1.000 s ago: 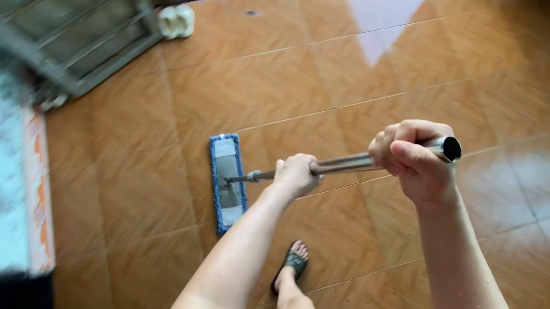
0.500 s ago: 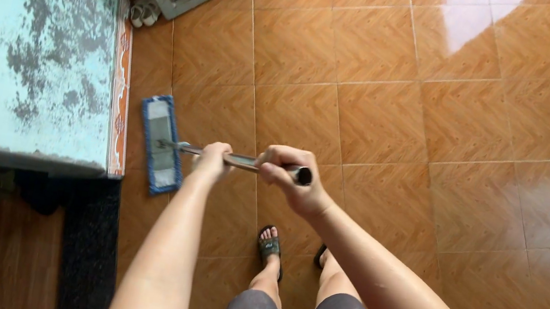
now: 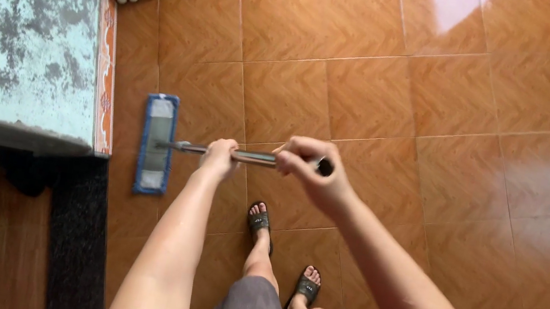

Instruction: Mopping the tiled floor of a room near an entrance and window.

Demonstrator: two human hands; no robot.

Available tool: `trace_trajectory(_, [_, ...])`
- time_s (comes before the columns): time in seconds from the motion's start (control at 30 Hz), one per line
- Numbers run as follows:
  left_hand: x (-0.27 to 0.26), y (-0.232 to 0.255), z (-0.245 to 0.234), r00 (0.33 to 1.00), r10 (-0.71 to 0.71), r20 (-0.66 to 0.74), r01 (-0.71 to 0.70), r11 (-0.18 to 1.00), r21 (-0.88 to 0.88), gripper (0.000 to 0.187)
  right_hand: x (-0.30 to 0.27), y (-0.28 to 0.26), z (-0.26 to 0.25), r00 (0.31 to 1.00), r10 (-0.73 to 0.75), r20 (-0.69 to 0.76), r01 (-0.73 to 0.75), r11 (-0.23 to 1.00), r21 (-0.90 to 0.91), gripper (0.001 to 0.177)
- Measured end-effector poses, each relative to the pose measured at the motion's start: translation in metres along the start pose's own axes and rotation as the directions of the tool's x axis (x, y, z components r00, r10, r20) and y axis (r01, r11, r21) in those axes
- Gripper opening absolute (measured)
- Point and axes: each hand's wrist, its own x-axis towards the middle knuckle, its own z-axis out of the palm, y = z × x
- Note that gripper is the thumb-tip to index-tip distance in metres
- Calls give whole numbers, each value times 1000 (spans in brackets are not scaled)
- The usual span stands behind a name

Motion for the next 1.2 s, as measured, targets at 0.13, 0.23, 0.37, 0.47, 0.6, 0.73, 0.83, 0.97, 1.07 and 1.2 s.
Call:
trace_trajectory(0.13, [-32,74,48,988,153,-12,-154,987,-49,13,-56,-72,-56,999,-15,-42,8,987,-158,27])
trace_trajectory(0.23, [-65,130,78,935,354,-30,-355,927,-119,16,-100,-119,-80,999,-28,-47,18,977,-210,26])
trace_trajectory(0.37, [-94,199,133,891,444,94,-386,852,-354,20,-153,-165,-104,994,12,-110,-52,927,-372,26])
trace_trajectory(0.47, [-122,241,170,849,511,137,-376,765,-523,19,-189,-180,-111,992,27,-120,-81,877,-474,27])
trace_trajectory(0.6, [-138,261,220,801,599,31,-464,651,-601,16,-220,-150,-120,998,-20,-62,-18,838,-545,23])
trace_trajectory(0.73, [-167,279,202,874,485,24,-442,815,-374,23,-243,-125,-131,979,-202,38,191,823,-535,26])
trace_trajectory(0.83, [-175,271,194,819,568,83,-563,823,-75,16,-253,-128,-122,981,-190,24,169,800,-576,31])
trace_trajectory(0.97, [-175,245,163,799,593,99,-595,804,-8,16,-241,-141,-93,985,-174,6,149,828,-540,30])
trace_trajectory(1.07, [-181,196,128,815,569,108,-574,818,28,15,-227,-139,-55,982,-189,-9,168,895,-412,30])
trace_trajectory(1.2, [-172,124,95,864,497,78,-500,866,28,12,-201,-114,-5,966,-258,-2,254,954,-161,35])
